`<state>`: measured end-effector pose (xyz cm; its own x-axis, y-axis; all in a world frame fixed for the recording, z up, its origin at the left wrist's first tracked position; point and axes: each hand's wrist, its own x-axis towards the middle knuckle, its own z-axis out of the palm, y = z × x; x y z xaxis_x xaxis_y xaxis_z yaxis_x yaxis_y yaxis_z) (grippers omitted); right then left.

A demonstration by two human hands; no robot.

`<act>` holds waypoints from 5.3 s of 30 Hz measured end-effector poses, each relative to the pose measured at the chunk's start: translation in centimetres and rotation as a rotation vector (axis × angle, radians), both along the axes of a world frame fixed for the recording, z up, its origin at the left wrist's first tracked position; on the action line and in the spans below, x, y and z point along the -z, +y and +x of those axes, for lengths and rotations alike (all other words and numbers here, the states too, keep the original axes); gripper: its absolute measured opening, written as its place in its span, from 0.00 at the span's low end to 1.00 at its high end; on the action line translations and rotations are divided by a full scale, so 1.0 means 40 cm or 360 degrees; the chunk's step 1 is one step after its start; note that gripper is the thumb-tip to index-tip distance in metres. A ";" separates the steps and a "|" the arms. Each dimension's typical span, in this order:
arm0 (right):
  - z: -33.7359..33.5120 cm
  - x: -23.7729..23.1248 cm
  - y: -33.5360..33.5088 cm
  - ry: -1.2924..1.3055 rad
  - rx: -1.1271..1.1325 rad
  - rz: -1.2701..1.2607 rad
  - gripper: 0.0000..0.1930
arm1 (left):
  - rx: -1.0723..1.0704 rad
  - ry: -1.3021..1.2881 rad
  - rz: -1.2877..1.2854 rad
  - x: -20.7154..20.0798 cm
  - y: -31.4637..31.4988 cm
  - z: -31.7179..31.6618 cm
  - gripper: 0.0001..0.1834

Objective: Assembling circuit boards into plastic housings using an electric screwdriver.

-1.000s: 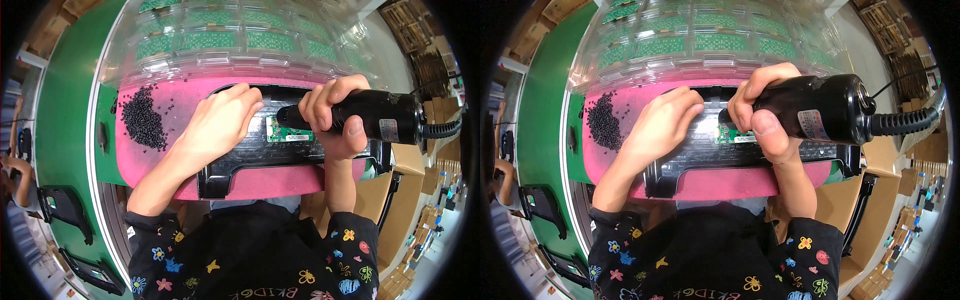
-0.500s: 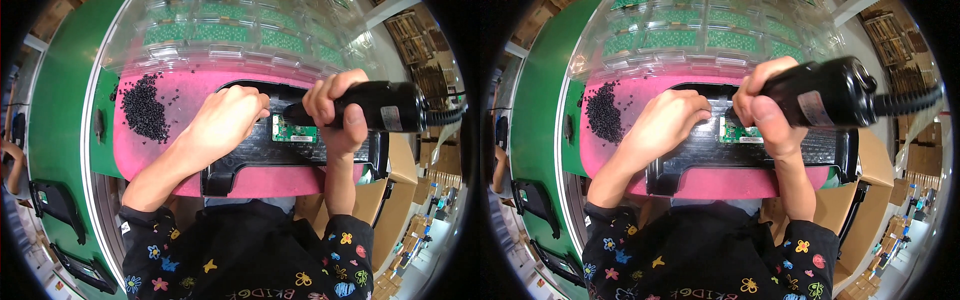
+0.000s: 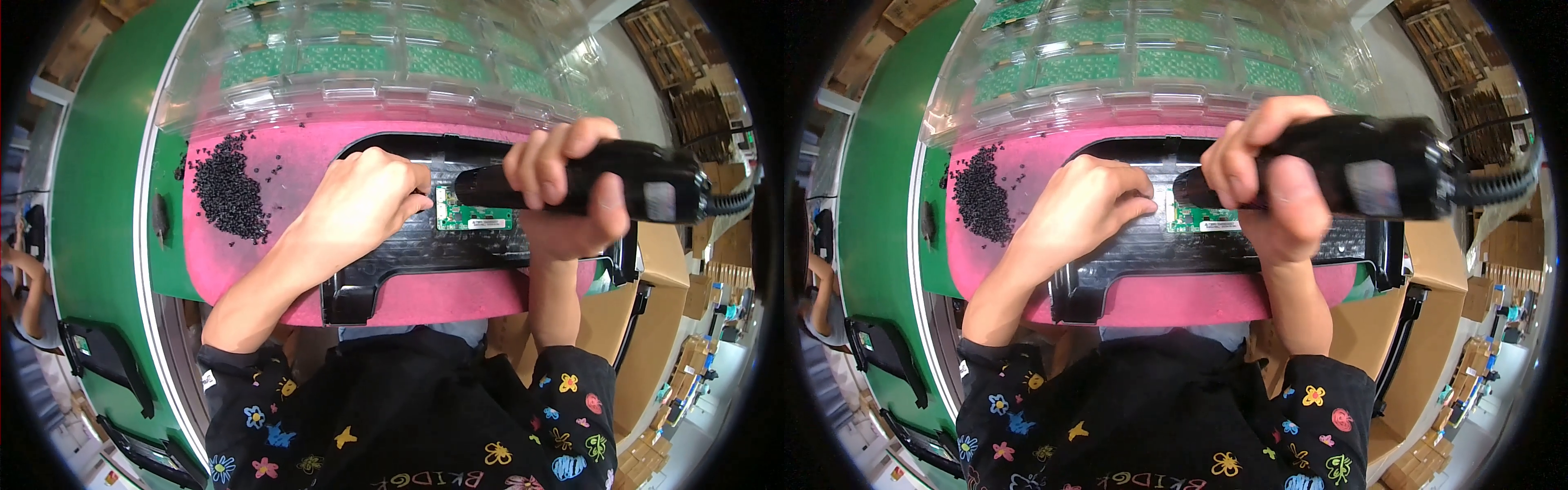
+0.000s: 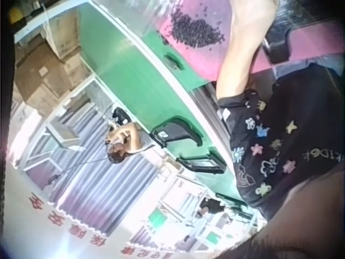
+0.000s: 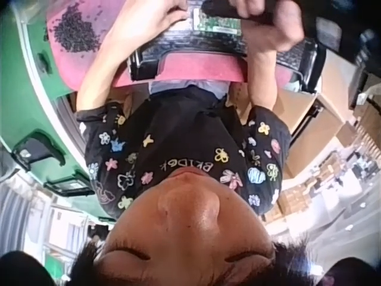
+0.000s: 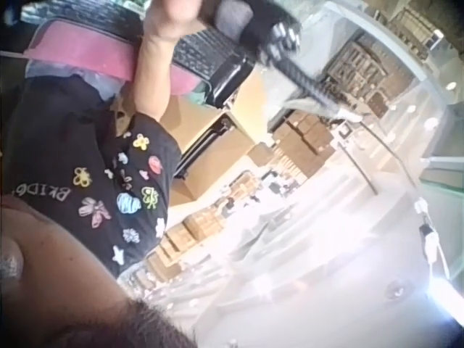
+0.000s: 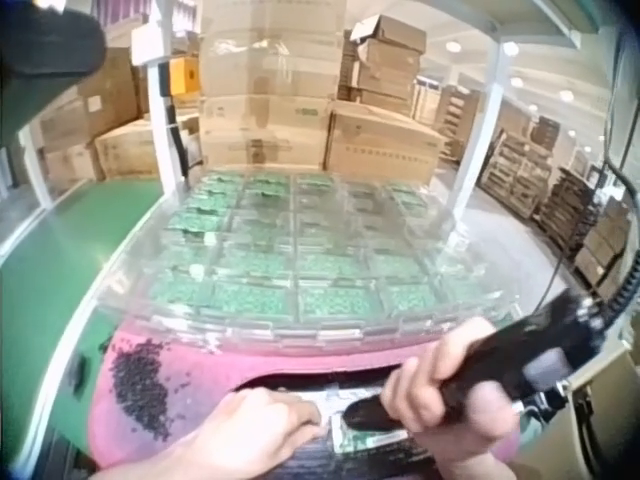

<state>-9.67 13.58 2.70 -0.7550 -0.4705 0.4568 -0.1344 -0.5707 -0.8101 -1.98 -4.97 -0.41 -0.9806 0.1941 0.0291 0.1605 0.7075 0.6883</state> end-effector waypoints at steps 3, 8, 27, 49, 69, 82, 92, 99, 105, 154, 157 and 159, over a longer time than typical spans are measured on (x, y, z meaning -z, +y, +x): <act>-0.005 -0.022 0.023 -0.0019 -0.0074 -0.0276 0.22 | 0.0104 0.0215 0.0154 0.002 0.006 -0.008 0.07; -0.011 -0.015 0.041 -0.0016 -0.0157 -0.0352 0.21 | 0.0093 0.0252 0.0327 0.004 0.009 -0.013 0.06; 0.037 -0.051 0.039 -0.0123 -0.0037 0.0246 0.23 | 0.0077 0.0300 0.0377 0.015 0.020 -0.024 0.05; 0.067 -0.014 -0.037 0.0480 -0.0036 0.0270 0.25 | 0.0047 0.0110 0.0179 0.088 -0.049 0.063 0.13; 0.007 -0.072 0.130 -0.0096 0.0115 -0.0633 0.13 | 0.0056 -0.0192 0.0411 -0.027 0.094 -0.021 0.09; -0.025 -0.038 0.096 -0.0036 0.0134 -0.0162 0.22 | -0.0091 -0.0141 0.0380 0.002 0.080 0.016 0.09; -0.076 -0.063 0.180 -0.0105 -0.0318 0.0237 0.22 | 0.0119 -0.0049 0.0008 -0.048 0.075 0.002 0.21; -0.083 -0.051 0.191 0.0092 -0.0426 0.0165 0.23 | 0.0168 0.0050 0.0015 -0.035 0.068 -0.003 0.17; -0.082 -0.059 0.181 0.0144 -0.0796 0.0124 0.22 | 0.0187 0.0113 0.0016 -0.054 0.071 -0.010 0.15; 0.403 0.271 1.590 -0.0769 0.2142 0.2828 0.24 | 0.0598 0.1782 0.1334 -0.084 -0.377 0.319 0.19; 0.450 0.306 1.587 -0.0805 0.1646 0.3096 0.30 | 0.0585 0.1775 0.1300 -0.070 -0.356 0.262 0.18; 0.465 0.319 1.568 -0.0780 0.1586 0.3351 0.31 | 0.0578 0.1776 0.1291 -0.054 -0.330 0.217 0.18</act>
<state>8.93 76.29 -10.05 -0.8164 0.5505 -0.1747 0.5625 0.8264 -0.0247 6.72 -18.17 1.76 -0.2708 -0.0184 0.9625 0.9626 -0.0116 0.2706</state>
